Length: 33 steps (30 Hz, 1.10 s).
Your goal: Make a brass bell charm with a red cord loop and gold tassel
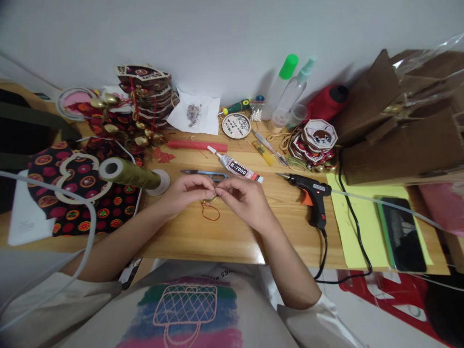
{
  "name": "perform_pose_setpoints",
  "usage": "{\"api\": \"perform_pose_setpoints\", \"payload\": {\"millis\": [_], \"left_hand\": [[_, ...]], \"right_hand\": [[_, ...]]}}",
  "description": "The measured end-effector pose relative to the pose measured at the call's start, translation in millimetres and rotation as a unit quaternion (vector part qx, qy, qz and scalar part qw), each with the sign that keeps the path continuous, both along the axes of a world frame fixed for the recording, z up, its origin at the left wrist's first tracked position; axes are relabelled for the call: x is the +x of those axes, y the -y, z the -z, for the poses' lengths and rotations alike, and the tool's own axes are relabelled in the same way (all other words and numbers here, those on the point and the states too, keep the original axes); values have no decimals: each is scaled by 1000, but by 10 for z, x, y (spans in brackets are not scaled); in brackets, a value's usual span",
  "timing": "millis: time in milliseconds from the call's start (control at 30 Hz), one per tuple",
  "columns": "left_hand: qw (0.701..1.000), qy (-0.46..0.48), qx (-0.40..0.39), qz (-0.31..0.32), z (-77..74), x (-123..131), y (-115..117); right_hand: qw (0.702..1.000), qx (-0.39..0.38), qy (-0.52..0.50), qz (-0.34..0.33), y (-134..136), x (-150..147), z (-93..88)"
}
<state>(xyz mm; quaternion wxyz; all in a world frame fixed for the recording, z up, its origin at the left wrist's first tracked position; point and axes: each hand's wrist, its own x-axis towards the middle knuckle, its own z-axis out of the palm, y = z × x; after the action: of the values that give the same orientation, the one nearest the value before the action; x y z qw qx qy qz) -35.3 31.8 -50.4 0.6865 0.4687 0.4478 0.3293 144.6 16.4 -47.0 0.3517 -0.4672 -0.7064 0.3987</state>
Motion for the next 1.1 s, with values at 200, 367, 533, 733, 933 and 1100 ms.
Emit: {"api": "perform_pose_setpoints", "payload": {"millis": [200,367,533,733,933,1100], "left_hand": [[1000,2,-14,10,-19,5,-5],[1000,-7,-15,-1,-39,8,-7],[1000,-17,-15,6,-30,6,-18],[1000,14,10,-9,6,-8,-25],[1000,3,-9,15,28,-28,2],[994,-53,94,34,69,-26,28]], "right_hand": [[1000,20,0,-11,-13,15,-4],[998,48,18,-23,-15,22,-45],[990,120,68,-31,-26,28,-52],[989,133,62,-28,-18,27,-50],[991,100,90,-14,-19,35,-53],[989,96,110,-29,-23,40,-42]]}}
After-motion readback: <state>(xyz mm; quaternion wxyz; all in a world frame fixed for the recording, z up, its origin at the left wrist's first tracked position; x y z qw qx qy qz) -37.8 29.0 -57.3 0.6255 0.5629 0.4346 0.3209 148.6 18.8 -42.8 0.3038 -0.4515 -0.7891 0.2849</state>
